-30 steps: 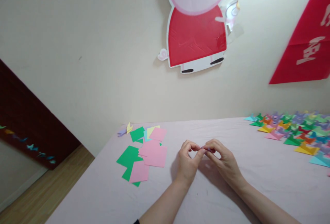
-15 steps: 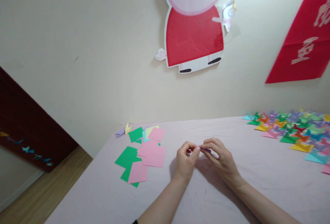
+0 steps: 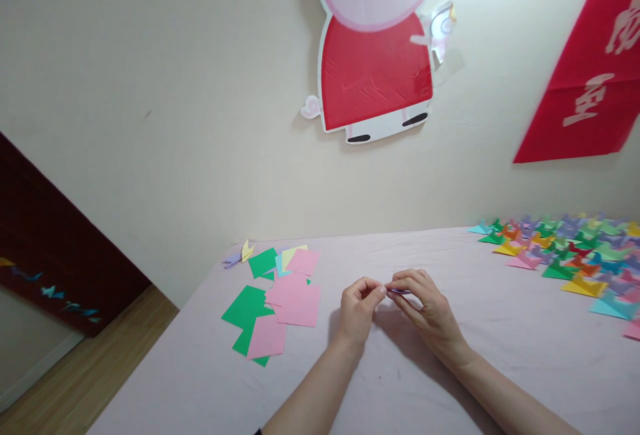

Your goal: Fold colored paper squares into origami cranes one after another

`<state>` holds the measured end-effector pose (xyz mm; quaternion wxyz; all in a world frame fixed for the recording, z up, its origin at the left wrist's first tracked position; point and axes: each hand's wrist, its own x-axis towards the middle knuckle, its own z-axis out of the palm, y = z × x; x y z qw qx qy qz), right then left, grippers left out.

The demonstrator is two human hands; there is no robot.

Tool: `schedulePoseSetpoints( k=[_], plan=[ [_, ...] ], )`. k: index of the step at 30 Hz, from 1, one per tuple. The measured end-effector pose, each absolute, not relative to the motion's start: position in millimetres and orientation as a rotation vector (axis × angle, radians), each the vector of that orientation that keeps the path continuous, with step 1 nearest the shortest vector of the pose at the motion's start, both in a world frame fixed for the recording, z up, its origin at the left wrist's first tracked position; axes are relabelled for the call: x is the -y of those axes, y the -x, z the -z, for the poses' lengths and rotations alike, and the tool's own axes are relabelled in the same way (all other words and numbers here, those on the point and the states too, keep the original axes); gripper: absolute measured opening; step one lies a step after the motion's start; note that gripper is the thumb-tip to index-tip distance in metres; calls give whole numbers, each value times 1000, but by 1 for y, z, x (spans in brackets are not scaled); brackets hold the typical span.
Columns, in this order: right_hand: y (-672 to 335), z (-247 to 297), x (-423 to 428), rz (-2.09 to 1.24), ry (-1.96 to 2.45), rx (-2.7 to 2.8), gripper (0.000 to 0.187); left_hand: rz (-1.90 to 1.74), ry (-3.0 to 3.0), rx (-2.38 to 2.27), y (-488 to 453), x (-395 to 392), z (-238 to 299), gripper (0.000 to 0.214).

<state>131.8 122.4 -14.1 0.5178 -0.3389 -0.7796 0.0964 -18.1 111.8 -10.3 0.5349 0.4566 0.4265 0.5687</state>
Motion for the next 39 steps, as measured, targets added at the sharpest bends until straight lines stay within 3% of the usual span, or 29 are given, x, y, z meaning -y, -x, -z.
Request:
schedulePoseSetpoints(
  k=[17, 28, 39],
  plan=[
    [-134, 17, -123, -443, 825, 1775, 12, -1159, -981, -861, 21, -113, 9, 25],
    [-131, 13, -124, -749, 979, 1572, 26, -1392, -1604, -1191, 19, -104, 4, 4],
    [-129, 13, -123, -899, 1005, 1510, 25, -1389, -1714, -1288, 15, -100, 6, 8]
  ],
)
